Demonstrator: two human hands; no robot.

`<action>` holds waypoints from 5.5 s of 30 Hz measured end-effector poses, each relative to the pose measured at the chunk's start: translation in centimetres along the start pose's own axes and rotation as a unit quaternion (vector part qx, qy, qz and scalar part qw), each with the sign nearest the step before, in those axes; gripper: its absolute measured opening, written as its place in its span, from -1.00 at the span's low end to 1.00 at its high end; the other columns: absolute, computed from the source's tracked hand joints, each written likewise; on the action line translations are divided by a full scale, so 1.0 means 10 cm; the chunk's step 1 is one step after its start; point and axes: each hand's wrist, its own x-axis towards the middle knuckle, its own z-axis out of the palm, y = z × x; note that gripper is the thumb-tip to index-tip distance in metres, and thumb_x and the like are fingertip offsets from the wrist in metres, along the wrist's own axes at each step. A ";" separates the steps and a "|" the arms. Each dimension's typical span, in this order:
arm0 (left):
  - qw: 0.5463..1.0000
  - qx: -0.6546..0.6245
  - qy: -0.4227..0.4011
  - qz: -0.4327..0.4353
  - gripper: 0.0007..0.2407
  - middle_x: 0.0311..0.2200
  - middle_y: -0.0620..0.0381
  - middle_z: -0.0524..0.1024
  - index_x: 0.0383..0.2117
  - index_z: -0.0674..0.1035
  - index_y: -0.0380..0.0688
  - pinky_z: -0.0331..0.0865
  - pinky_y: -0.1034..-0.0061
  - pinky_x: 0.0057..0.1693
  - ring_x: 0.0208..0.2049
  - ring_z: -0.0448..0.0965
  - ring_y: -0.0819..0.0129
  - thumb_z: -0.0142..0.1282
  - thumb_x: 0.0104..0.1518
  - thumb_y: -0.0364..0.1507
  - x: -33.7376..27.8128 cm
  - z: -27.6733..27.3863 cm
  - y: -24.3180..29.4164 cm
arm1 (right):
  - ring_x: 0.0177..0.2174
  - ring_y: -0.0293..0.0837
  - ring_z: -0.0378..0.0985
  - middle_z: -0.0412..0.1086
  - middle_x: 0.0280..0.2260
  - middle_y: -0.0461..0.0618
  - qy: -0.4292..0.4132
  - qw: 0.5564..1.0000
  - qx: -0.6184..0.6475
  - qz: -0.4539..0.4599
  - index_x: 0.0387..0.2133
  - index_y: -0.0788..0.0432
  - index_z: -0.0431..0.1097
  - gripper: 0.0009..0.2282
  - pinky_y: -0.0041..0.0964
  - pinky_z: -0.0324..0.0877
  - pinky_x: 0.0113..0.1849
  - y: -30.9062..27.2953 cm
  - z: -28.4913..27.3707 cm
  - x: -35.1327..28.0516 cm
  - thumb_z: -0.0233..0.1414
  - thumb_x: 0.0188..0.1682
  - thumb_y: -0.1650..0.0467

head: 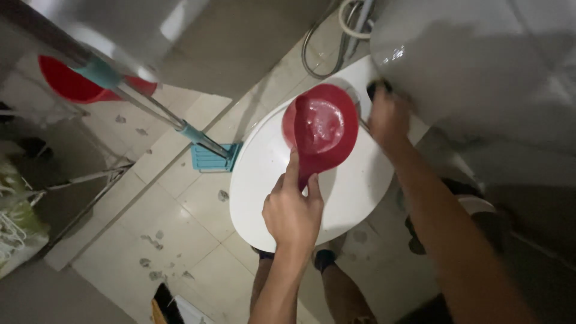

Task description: The person cleans the toilet tank and seat using a yellow sponge and soapy water from a red plastic scoop. They repeatedly dip the sponge into the scoop and scrub the exterior surfaces of the toilet tank and the seat lid.

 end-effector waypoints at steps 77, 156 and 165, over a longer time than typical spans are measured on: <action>0.966 0.081 0.076 0.232 -0.61 -0.30 -0.12 0.69 0.06 0.65 -0.04 0.47 0.29 -0.28 -0.45 0.66 0.12 0.30 0.04 -0.55 -0.32 0.92 0.35 | -0.26 0.00 0.65 0.56 -0.25 0.20 0.109 0.892 0.434 0.061 -0.07 0.22 0.50 -0.74 -0.17 0.51 -0.24 0.46 0.16 -1.20 0.23 -0.05 0.47; 0.998 0.004 0.035 0.050 -0.54 -0.35 -0.02 0.69 0.18 0.54 -0.06 0.54 0.28 -0.27 -0.40 0.71 0.15 0.29 0.06 -0.47 -0.95 0.45 0.24 | -0.38 -0.16 0.59 0.56 -0.33 0.07 0.110 0.812 0.486 0.304 -0.23 0.25 0.53 -0.85 -0.22 0.50 -0.29 0.72 0.11 -1.13 0.22 0.01 0.41; 0.998 -0.001 0.044 0.049 -0.59 -0.34 -0.08 0.67 0.13 0.57 -0.11 0.54 0.29 -0.28 -0.43 0.71 0.16 0.28 0.08 -0.50 -0.97 0.14 -0.08 | -0.10 0.07 0.60 0.55 -0.12 0.18 0.186 0.896 0.404 -0.013 -0.05 0.28 0.51 -0.70 -0.01 0.46 -0.03 -0.20 -0.71 -1.74 0.27 -0.07 0.50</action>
